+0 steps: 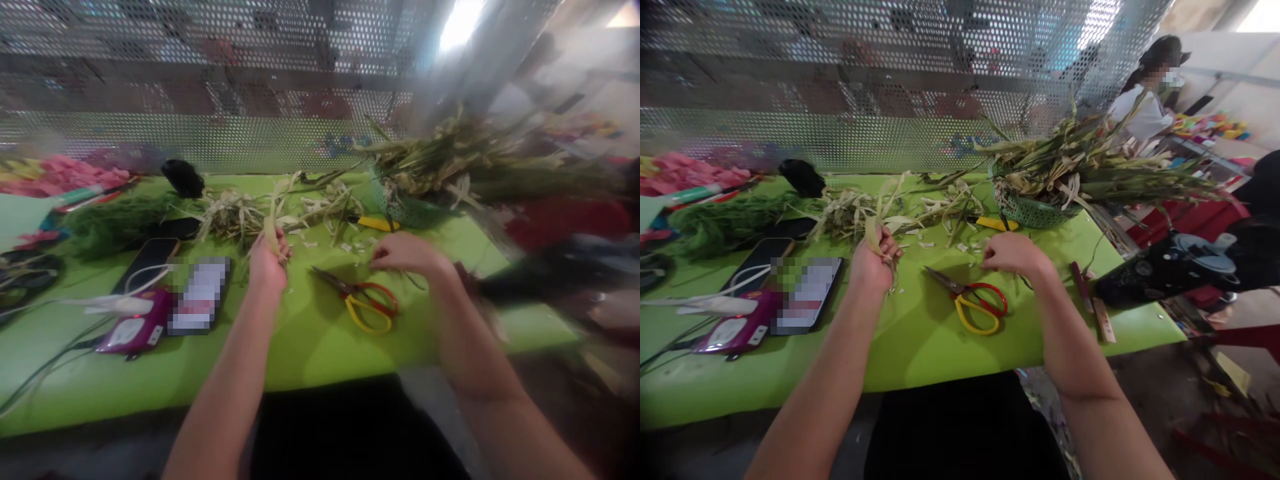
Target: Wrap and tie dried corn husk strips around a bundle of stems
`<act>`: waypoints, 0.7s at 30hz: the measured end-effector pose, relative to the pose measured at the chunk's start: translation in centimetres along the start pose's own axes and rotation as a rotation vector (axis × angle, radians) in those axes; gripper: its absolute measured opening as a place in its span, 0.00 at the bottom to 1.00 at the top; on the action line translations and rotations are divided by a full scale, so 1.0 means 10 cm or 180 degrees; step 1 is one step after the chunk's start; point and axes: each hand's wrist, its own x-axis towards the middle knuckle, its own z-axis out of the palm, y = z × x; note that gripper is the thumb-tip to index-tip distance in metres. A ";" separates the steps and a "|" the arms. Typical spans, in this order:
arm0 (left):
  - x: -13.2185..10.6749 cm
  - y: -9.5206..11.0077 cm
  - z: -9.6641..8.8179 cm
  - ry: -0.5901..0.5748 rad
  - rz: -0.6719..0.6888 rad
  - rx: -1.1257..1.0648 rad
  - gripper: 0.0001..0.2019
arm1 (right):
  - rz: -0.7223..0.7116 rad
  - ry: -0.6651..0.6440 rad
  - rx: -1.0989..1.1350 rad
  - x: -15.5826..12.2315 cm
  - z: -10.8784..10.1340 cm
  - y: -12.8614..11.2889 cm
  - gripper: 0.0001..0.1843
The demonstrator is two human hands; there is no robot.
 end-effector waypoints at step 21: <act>-0.18 0.10 0.01 -0.1024 0.1950 0.4901 0.11 | -0.0223 0.2187 0.0657 0.29 0.32 -0.06 0.08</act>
